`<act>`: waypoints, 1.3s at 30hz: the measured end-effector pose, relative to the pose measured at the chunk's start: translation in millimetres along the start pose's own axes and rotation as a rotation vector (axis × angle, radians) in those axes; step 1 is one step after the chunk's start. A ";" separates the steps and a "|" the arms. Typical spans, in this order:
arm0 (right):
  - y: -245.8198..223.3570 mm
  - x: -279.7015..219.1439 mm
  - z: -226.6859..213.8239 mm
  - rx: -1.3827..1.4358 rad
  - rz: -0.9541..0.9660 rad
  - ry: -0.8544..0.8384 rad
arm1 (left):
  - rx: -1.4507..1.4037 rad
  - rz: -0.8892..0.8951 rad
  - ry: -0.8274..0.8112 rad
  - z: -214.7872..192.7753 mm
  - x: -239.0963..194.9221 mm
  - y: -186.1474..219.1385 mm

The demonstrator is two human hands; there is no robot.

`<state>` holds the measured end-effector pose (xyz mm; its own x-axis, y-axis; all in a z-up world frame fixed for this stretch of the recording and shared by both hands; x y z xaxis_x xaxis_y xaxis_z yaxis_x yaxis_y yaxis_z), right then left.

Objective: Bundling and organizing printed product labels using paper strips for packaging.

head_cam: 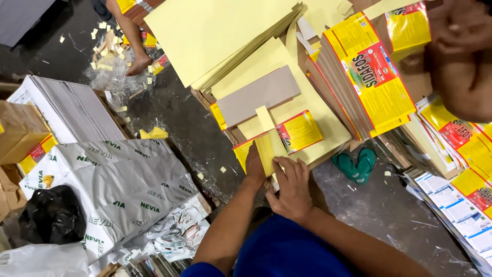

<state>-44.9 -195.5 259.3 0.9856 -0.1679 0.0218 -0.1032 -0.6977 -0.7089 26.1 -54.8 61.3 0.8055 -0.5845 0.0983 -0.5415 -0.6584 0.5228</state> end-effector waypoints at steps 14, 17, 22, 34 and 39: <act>123.1 42.6 27.9 0.456 0.684 0.216 | -0.167 -0.361 -0.186 -74.2 50.3 44.9; 140.1 75.4 10.0 0.341 0.733 0.084 | -0.156 -0.347 -0.246 -68.9 58.8 37.7; 119.2 126.3 15.8 -0.171 -0.139 -0.203 | -0.133 -0.409 -0.350 -65.3 61.1 33.6; 97.7 179.0 60.5 -0.538 -0.354 -0.695 | 0.006 -0.350 -0.140 -93.5 65.9 56.9; 76.9 168.9 36.6 -0.515 -0.298 -0.673 | 0.118 -0.197 -0.068 -90.4 51.0 64.5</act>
<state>118.5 -252.1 182.7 0.8343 0.4009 -0.3783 0.2820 -0.9002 -0.3320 54.0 -84.2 176.6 0.8826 -0.4669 -0.0553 -0.4029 -0.8116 0.4230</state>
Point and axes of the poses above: each hand's wrist, its own x-axis towards the middle knuckle, its own z-axis out of the palm, y = z × x, the point moved 1 cm from there along x, towards the middle knuckle, and after that the axes turned 14 degrees about z, right-handed, at the moved point
